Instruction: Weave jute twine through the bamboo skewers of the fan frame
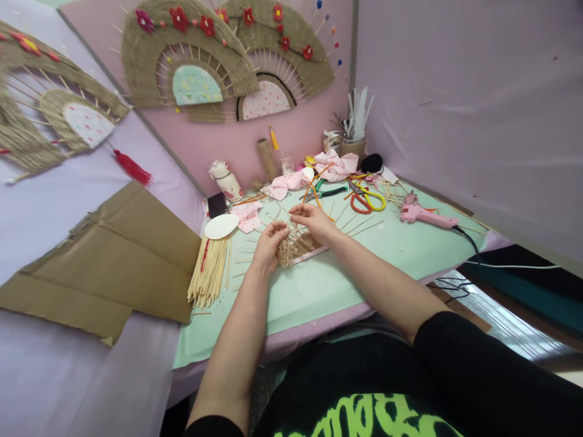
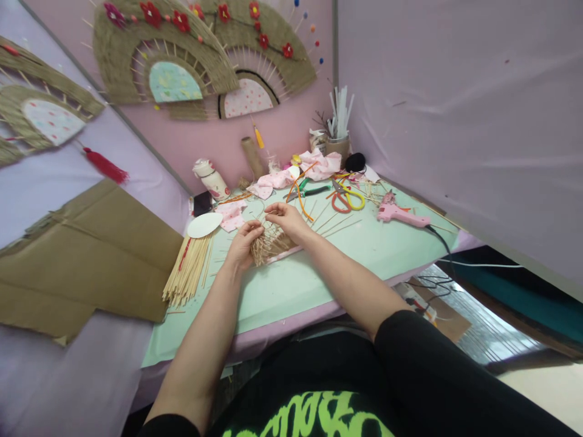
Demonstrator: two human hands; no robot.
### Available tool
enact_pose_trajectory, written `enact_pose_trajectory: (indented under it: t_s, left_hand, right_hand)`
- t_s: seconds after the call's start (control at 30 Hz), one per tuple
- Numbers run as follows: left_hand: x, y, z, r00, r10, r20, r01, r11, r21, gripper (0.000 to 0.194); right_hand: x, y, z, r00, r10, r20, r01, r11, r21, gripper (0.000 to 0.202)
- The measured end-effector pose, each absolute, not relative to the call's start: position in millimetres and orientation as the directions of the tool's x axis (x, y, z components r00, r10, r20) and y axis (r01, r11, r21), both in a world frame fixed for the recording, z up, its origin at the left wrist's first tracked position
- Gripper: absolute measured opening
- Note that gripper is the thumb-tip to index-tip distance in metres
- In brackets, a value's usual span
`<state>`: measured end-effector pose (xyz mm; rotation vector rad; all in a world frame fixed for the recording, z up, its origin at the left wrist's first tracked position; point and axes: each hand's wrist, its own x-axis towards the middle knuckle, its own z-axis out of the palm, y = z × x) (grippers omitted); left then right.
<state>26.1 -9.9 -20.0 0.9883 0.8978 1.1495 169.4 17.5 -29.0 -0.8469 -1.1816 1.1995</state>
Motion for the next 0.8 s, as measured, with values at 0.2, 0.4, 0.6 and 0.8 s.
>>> enact_pose_trajectory:
  t_s: [0.2, 0.4, 0.6, 0.8]
  left_hand:
    - [28, -9, -26, 0.258, 0.953, -0.157, -0.151, 0.2, 0.968, 0.029]
    - [26, -9, -26, 0.263, 0.946, -0.19, -0.208, 0.248, 0.946, 0.027]
    - [24, -6, -26, 0.222, 0.953, -0.205, -0.269, 0.262, 0.927, 0.032]
    - [26, -5, -29, 0.128, 0.984, -0.121, -0.224, 0.148, 0.963, 0.03]
  right_hand:
    - [169, 13, -22, -0.063, 0.947, 0.314, -0.13, 0.305, -0.944, 0.015]
    - [171, 8, -16, -0.075, 0.948, 0.31, -0.104, 0.302, -0.948, 0.022]
    - [172, 11, -18, -0.041, 0.941, 0.337, -0.082, 0.333, -0.94, 0.026]
    - [170, 9, -20, -0.071, 0.904, 0.422, 0.165, 0.428, -0.889, 0.027]
